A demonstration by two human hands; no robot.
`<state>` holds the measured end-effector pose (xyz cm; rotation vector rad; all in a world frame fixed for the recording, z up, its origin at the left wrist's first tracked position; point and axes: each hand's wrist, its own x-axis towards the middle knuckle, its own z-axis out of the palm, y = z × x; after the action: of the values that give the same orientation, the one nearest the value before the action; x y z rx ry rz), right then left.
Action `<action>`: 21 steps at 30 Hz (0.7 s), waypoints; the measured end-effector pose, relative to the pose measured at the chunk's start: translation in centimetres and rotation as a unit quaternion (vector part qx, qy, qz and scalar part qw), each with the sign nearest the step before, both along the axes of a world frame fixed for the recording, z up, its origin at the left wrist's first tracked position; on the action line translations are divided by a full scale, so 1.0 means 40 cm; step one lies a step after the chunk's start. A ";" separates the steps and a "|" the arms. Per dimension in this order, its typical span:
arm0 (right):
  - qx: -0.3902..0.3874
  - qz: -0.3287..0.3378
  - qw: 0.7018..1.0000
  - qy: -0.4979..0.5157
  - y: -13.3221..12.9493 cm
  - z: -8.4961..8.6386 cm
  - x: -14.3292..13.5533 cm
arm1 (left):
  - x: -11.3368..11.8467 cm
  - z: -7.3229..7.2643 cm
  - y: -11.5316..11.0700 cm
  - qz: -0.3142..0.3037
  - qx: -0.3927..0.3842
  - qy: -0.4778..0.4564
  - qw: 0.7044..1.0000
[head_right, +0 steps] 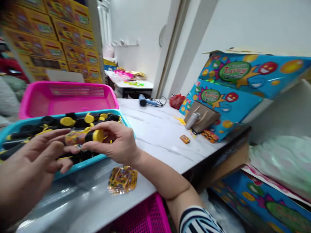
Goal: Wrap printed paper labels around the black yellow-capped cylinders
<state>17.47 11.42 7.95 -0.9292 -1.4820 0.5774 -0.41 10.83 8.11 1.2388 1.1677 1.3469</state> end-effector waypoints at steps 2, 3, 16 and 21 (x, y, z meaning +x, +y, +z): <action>0.015 0.004 0.999 -0.033 -0.002 0.003 0.004 | -0.002 -0.006 0.014 -0.092 -0.039 -0.025 0.995; 0.028 0.010 0.998 -0.052 -0.004 0.004 0.005 | -0.005 -0.009 0.018 -0.118 -0.060 -0.042 0.990; 0.068 0.081 0.967 -0.232 0.007 0.034 0.027 | -0.015 -0.028 0.036 -0.154 -0.095 -0.048 0.982; 0.139 0.106 0.966 -0.189 -0.001 0.005 0.029 | -0.002 -0.005 0.002 -0.195 -0.020 -0.051 0.979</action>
<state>18.62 11.40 8.15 -0.6859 -1.9665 0.3406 -0.47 10.91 7.89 1.2751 0.8233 1.0724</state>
